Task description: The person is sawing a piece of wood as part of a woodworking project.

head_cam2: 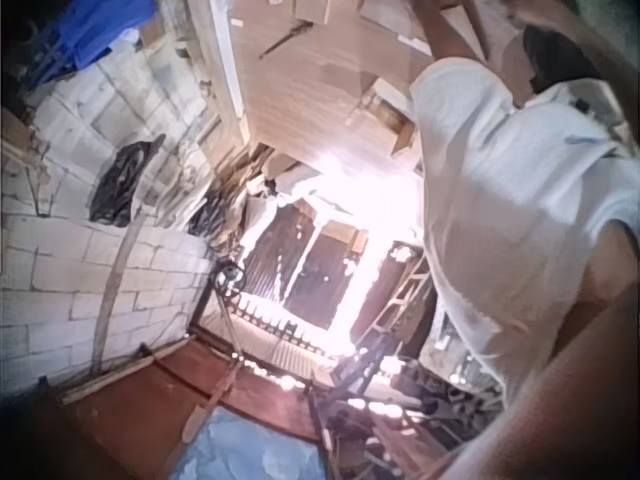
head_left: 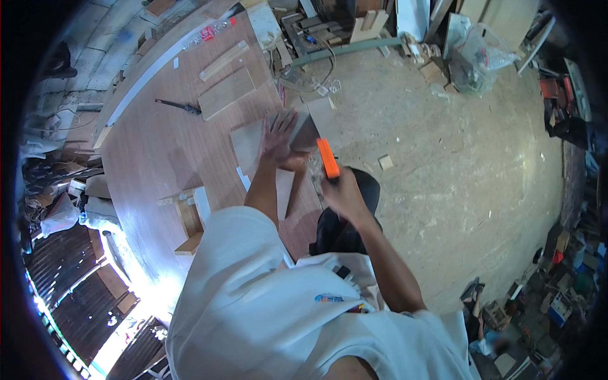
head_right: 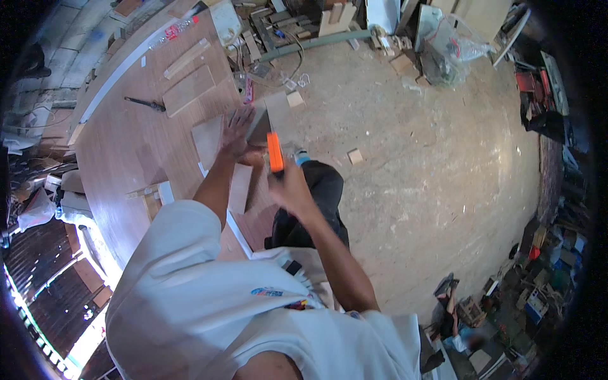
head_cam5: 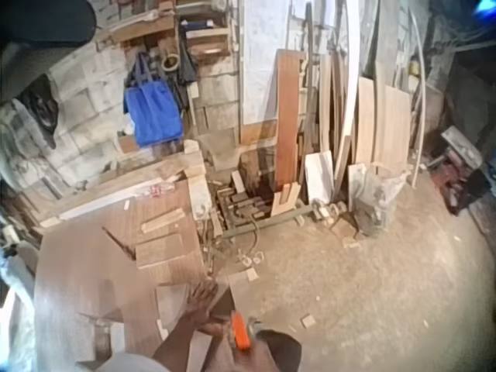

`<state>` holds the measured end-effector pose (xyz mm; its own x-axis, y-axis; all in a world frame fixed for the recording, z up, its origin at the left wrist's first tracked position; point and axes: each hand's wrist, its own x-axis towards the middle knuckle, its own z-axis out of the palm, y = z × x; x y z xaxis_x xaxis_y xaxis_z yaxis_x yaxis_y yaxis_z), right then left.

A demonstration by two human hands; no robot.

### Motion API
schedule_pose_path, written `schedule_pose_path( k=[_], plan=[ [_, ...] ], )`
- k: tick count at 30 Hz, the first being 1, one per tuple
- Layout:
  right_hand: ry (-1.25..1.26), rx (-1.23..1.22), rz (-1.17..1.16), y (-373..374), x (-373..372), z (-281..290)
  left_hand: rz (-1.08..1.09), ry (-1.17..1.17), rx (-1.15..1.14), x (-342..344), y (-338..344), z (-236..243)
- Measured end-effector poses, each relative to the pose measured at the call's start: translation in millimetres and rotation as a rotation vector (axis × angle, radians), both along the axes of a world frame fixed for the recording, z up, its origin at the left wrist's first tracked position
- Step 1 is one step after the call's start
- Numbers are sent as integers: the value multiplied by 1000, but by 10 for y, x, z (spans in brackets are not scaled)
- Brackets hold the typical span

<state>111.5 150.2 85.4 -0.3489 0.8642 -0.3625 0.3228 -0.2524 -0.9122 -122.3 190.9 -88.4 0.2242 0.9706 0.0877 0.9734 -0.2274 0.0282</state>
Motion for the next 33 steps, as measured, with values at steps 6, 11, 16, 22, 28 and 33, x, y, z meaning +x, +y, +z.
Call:
schedule_pose_path(
  k=[6, 11, 16, 22, 28, 33],
  plan=[
    [75, 71, -62, -467, 205, 305, 23, -128, -127, 24, -19, 408],
    [82, -40, -52, -107, -4, 165, 1, -140, -100, 70, 54, 309],
    [68, 16, -42, -414, 208, 564, -19, -195, 3, -31, 18, 220],
    [84, 73, -15, -571, 354, 628, 27, -100, -116, -49, -60, 287],
    [-45, 76, -69, 192, -165, -437, -53, 74, 5, 68, 87, -16],
    [8, 78, -13, -508, 170, 389, 13, -158, -99, -43, -87, 246]
  ],
)
